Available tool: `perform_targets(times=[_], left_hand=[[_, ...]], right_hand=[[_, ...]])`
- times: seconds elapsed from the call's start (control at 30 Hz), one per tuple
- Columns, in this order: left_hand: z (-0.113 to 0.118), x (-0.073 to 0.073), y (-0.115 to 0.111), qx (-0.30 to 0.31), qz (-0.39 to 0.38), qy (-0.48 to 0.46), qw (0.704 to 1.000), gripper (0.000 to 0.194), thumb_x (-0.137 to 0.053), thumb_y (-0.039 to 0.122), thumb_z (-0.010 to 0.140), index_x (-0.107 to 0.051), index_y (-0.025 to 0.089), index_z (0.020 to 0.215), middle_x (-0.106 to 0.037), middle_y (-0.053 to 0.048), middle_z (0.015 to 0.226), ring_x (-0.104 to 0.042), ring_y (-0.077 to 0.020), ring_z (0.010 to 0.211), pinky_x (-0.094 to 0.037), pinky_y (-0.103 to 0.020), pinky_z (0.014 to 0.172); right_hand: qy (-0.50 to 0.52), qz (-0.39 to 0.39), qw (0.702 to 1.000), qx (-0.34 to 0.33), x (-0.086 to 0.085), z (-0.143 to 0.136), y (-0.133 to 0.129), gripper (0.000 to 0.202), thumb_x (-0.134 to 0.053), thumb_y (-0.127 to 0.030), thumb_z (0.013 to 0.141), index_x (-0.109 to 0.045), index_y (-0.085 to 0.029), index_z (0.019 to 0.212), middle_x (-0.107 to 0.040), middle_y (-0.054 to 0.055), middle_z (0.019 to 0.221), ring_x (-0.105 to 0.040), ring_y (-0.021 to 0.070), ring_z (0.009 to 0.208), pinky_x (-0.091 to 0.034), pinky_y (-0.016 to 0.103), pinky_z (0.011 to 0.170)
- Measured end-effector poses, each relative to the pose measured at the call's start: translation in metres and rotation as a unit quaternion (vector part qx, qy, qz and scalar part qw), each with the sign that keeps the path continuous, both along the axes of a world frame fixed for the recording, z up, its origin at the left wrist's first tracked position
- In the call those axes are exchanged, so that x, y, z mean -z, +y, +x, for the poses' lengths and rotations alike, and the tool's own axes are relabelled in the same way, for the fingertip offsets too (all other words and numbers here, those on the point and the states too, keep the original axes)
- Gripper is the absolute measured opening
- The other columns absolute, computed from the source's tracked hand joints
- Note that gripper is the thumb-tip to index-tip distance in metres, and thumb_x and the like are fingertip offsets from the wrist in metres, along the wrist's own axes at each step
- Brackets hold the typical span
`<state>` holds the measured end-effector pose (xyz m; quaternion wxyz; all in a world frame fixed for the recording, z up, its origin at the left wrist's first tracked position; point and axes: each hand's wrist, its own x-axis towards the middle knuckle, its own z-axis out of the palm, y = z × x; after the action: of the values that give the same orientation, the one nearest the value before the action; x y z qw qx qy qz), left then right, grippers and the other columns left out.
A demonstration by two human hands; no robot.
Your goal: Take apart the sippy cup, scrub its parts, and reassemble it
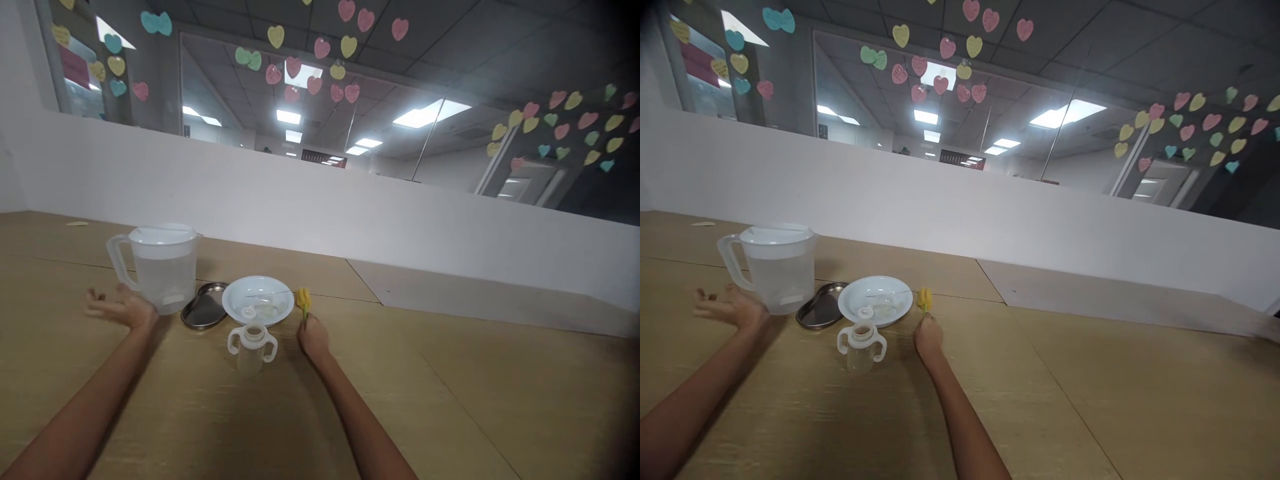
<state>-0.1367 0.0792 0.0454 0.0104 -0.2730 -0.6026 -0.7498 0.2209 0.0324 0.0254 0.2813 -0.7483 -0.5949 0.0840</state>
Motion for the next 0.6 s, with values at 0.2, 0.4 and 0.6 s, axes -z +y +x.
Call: perform_targets(times=[0.2,0.4,0.6], left_hand=[[0.091,-0.028,-0.01,0.231,0.009,0.262,0.937,0.032,-0.044,0.043,0.086,-0.058,0.02,0.104,-0.058,-0.006,0.107,-0.054,-0.0186,0.1,-0.042,-0.031,0.093],[0.172,-0.022,0.011,0.425,-0.182,0.524,0.715,0.02,-0.057,0.034,0.08,-0.071,0.026,0.092,-0.049,-0.007,0.131,-0.036,-0.0301,0.127,-0.024,-0.05,0.106],[0.176,-0.015,0.024,0.44,-0.245,0.536,0.678,0.01,-0.064,0.028,0.075,-0.073,0.028,0.075,-0.051,-0.005,0.131,-0.031,-0.0327,0.13,-0.018,-0.055,0.105]], right_hand=[[0.091,0.1,0.99,0.04,0.001,0.013,0.003,0.04,-0.032,-0.014,0.085,-0.049,-0.007,0.121,-0.066,0.014,0.095,-0.063,0.0219,0.089,-0.044,0.027,0.074],[0.148,0.195,0.97,-0.004,-0.003,0.002,-0.004,0.045,-0.031,-0.023,0.085,-0.047,-0.007,0.124,-0.063,0.002,0.068,-0.06,0.0172,0.065,-0.043,0.024,0.064],[0.15,0.272,0.949,-0.057,-0.007,-0.003,-0.008,0.046,-0.031,-0.027,0.085,-0.051,-0.007,0.122,-0.061,0.003,0.065,-0.057,0.0175,0.059,-0.042,0.025,0.059]])
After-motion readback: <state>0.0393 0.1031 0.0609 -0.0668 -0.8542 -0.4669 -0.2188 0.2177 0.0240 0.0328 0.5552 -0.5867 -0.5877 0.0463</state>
